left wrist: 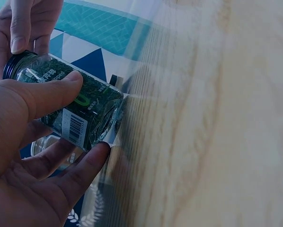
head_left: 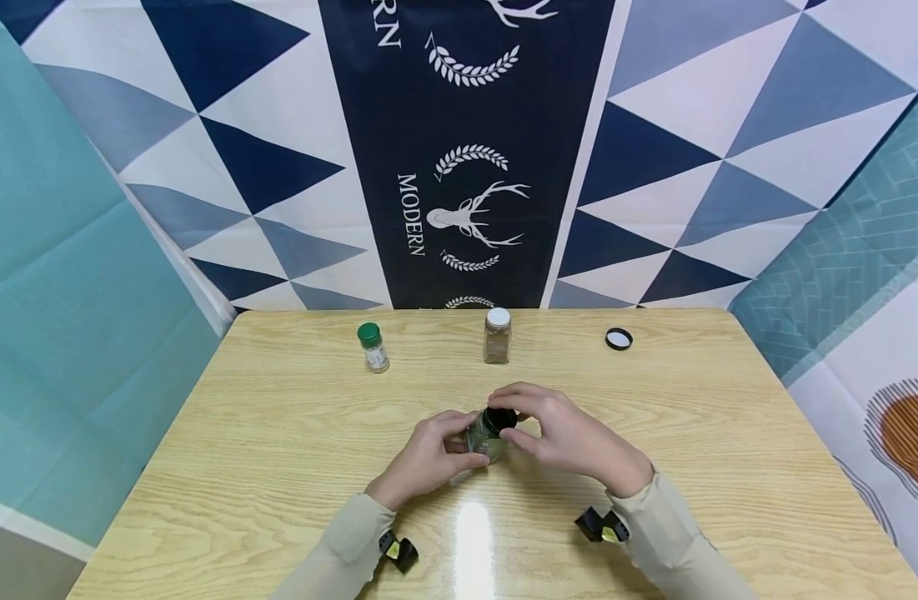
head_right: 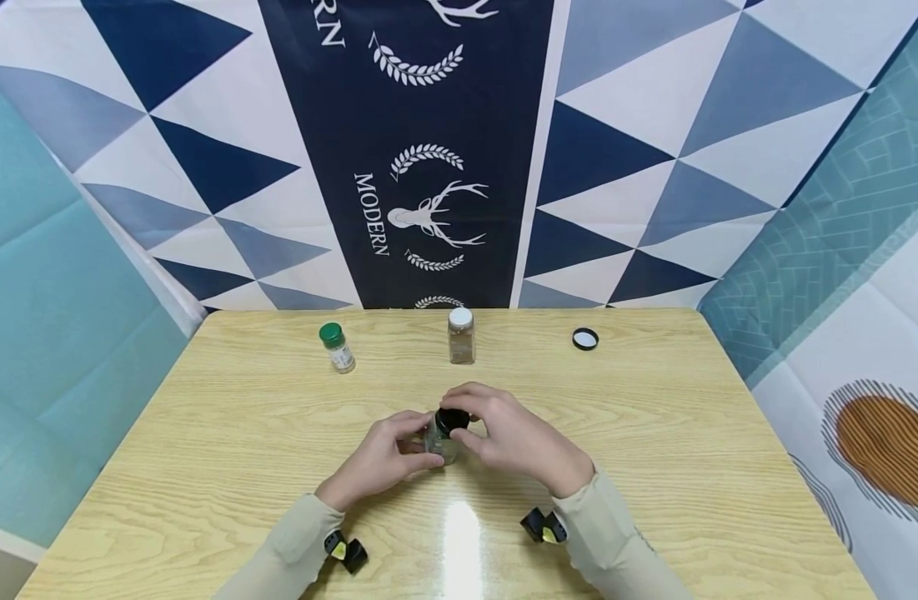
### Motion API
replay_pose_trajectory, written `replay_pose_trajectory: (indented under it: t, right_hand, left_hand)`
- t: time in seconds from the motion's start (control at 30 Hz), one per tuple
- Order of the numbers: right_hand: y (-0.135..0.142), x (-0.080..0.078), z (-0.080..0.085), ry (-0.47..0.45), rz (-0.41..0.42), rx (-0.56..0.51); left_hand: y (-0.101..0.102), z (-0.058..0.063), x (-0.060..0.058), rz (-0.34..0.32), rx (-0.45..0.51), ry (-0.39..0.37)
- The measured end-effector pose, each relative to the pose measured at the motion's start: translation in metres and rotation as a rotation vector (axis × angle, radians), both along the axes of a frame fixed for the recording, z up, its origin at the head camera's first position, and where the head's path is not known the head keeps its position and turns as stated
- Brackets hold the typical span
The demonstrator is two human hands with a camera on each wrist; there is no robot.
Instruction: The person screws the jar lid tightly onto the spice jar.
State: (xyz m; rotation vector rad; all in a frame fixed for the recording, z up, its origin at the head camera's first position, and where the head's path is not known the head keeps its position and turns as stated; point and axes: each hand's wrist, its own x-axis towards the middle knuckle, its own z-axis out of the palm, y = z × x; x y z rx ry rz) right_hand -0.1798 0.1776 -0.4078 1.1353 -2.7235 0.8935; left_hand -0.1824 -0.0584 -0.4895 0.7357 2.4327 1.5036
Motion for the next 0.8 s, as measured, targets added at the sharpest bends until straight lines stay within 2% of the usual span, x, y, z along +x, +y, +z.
replay_pose_trajectory:
  t: [0.17,0.47,0.8]
  right_hand:
    - [-0.0009,0.0004,-0.0007,-0.02,-0.012,-0.016]
    - [0.0,0.0015,0.0016,-0.107,-0.072,-0.011]
    - [-0.001,0.0015,0.0005,-0.044,-0.005,-0.001]
  left_hand:
    - [0.0001,0.0001,-0.0003,-0.002,0.015,0.0]
    - [0.0007,0.0004,-0.0007,-0.013,0.056,-0.011]
    - [-0.0003,0.0009,-0.0013,-0.016,0.04,-0.004]
